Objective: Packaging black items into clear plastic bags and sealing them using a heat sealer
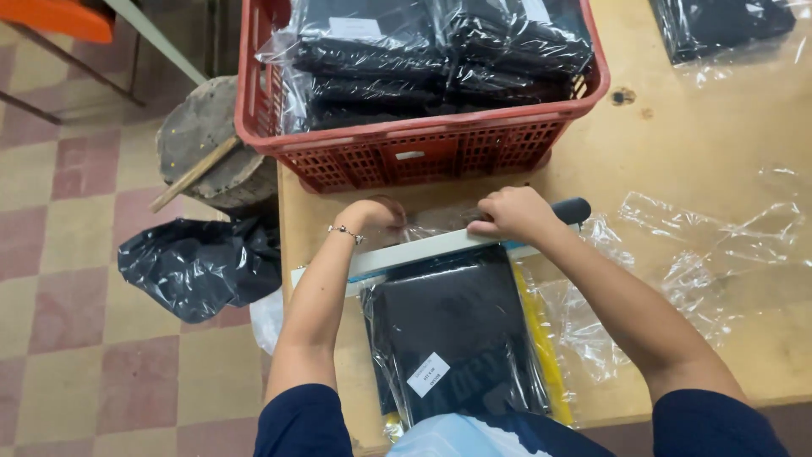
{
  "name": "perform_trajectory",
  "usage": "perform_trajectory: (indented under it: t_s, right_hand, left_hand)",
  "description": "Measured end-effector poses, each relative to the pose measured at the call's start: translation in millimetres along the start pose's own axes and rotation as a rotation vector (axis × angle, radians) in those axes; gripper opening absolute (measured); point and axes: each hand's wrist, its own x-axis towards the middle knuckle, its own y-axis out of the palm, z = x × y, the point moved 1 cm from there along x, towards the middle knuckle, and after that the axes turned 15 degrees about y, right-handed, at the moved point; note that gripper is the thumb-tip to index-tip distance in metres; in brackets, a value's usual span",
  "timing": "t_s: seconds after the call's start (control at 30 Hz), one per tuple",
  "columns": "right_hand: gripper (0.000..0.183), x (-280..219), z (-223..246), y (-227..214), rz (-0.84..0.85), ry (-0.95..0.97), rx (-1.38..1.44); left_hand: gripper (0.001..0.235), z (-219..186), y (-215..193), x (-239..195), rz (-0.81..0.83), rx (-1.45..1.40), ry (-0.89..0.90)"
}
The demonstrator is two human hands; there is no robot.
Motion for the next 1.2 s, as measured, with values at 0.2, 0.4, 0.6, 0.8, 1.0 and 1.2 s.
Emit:
perform_trajectory:
  t_s: [0.2, 0.4, 0.6, 0.8, 1.0, 1.2]
  right_hand:
    - [0.053, 0, -8, 20, -0.033, 0.005, 0.095]
    - [0.052, 1, -13, 30, -0.019, 0.042, 0.057]
    - [0.051, 0, -11, 39, -0.034, 0.056, 0.007]
    - [0.054, -3, -8, 29, -0.003, 0.032, 0.031]
    - [0.059, -4, -7, 25, 0.03, 0.003, 0.037]
    - [0.058, -6, -5, 22, -0.01, -0.018, 0.037]
  left_hand:
    - [0.036, -28, -4, -19, 0.002, 0.105, -0.057]
    - [0.029, -40, 12, -30, -0.203, 0.219, -0.116]
    - [0.021, -110, 64, -154, -1.034, 0.428, -0.015]
    - [0.038, -139, 174, -196, -0.835, -0.111, -0.495]
    - [0.077, -154, 219, -184, -0.608, -0.697, -0.623]
    - [0.065, -168, 213, -170, -0.702, -0.851, -0.544]
